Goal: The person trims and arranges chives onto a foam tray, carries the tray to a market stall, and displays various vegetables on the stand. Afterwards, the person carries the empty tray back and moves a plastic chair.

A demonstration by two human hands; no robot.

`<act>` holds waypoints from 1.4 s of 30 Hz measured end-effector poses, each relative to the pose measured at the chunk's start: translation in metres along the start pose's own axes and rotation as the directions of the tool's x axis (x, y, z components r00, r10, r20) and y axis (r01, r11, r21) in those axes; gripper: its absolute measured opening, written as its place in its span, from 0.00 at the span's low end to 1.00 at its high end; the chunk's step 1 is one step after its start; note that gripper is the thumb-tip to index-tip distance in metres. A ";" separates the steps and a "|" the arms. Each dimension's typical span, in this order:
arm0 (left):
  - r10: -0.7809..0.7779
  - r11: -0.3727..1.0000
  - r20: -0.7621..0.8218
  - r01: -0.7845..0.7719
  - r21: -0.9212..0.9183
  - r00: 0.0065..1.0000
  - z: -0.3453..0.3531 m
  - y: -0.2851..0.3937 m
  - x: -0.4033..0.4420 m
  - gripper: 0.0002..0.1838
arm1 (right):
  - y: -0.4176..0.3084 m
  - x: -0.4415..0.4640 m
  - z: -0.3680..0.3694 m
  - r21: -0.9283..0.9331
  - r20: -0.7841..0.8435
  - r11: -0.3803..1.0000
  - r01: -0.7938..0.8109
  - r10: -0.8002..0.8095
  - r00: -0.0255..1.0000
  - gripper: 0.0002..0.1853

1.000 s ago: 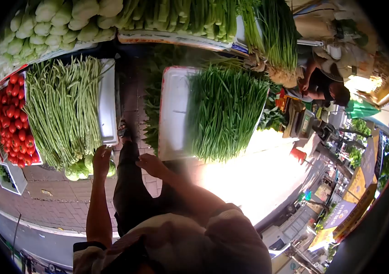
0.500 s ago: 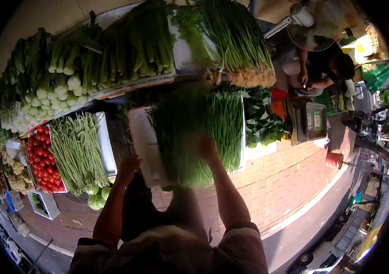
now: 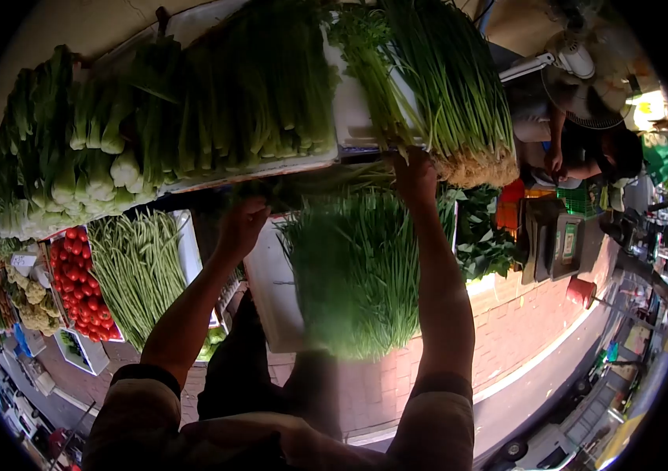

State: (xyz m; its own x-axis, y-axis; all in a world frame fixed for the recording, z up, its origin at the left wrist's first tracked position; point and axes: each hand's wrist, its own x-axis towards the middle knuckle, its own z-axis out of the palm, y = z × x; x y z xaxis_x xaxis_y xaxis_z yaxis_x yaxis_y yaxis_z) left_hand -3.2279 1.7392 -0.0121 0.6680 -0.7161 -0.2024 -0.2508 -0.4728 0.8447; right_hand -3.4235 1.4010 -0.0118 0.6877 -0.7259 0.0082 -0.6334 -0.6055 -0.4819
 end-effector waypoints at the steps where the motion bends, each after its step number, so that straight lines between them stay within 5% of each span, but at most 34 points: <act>1: 0.034 0.999 -0.025 -0.033 0.031 0.999 0.004 -0.022 -0.002 0.14 | -0.013 0.022 0.002 0.070 0.037 0.988 -0.136 0.134 0.990 0.19; 3: -0.027 0.983 -0.073 0.040 0.180 0.997 0.011 -0.060 -0.018 0.18 | -0.031 0.057 0.011 0.172 0.129 0.896 -0.410 0.392 0.911 0.27; 5: -0.072 0.977 -0.095 0.089 0.194 0.993 0.013 -0.079 -0.024 0.19 | -0.007 0.093 0.043 -0.135 0.061 0.937 -0.321 0.331 0.942 0.39; 6: -0.147 0.939 -0.239 0.212 0.270 0.960 0.015 -0.075 -0.026 0.22 | 0.005 0.104 0.055 -0.289 0.034 0.917 -0.274 0.296 0.955 0.45; 8: -0.064 0.931 -0.336 0.177 0.318 0.940 0.019 -0.098 -0.024 0.26 | -0.008 0.118 0.055 -0.280 0.086 0.903 -0.325 0.361 0.929 0.48; 12: -0.254 0.964 -0.233 0.265 0.019 0.939 0.047 -0.109 -0.023 0.29 | -0.017 0.128 0.066 -0.433 0.134 0.805 -0.406 0.502 0.854 0.54; 16: -0.324 0.946 -0.193 0.319 -0.058 0.926 0.054 -0.121 -0.024 0.30 | 0.020 0.139 0.077 -0.487 0.016 0.739 -0.466 0.541 0.841 0.52; 21: -0.348 0.935 -0.172 0.355 0.011 0.922 0.054 -0.117 -0.021 0.28 | 0.014 0.143 0.056 -0.543 0.052 0.724 -0.425 0.535 0.844 0.28; 32: -0.352 0.931 -0.229 0.365 0.017 0.908 0.052 -0.104 -0.021 0.23 | 0.018 0.128 0.054 -0.509 0.121 0.840 -0.188 0.286 0.951 0.23; 36: -0.350 0.931 -0.229 0.364 0.019 0.908 0.052 -0.105 -0.021 0.23 | 0.024 0.138 0.036 -0.482 0.091 0.838 -0.255 0.338 0.937 0.21; 38: -0.351 0.930 -0.224 0.366 0.028 0.909 0.050 -0.103 -0.022 0.23 | 0.039 0.152 0.019 -0.371 0.013 0.870 -0.324 0.353 0.935 0.12; 40: -0.363 0.928 -0.208 0.371 0.000 0.908 0.049 -0.100 -0.022 0.23 | 0.060 0.169 -0.019 -0.454 0.084 0.890 0.043 -0.006 0.996 0.07; 41: -0.360 0.930 -0.208 0.368 0.004 0.910 0.050 -0.101 -0.021 0.23 | 0.069 0.181 -0.041 -0.552 0.131 0.799 0.238 -0.199 0.971 0.07; 42: -0.356 0.931 -0.207 0.365 0.009 0.911 0.050 -0.104 -0.021 0.23 | 0.067 0.196 -0.066 -0.717 0.266 0.545 0.435 -0.362 0.893 0.07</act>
State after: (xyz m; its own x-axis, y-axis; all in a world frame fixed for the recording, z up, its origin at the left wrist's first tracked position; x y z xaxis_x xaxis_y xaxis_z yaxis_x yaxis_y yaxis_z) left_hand -3.2513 1.7776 -0.1203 0.8433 -0.3778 -0.3822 0.0043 -0.7064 0.7078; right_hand -3.3541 1.1968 0.0152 0.9382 -0.3422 -0.0510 -0.3007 -0.8793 0.3693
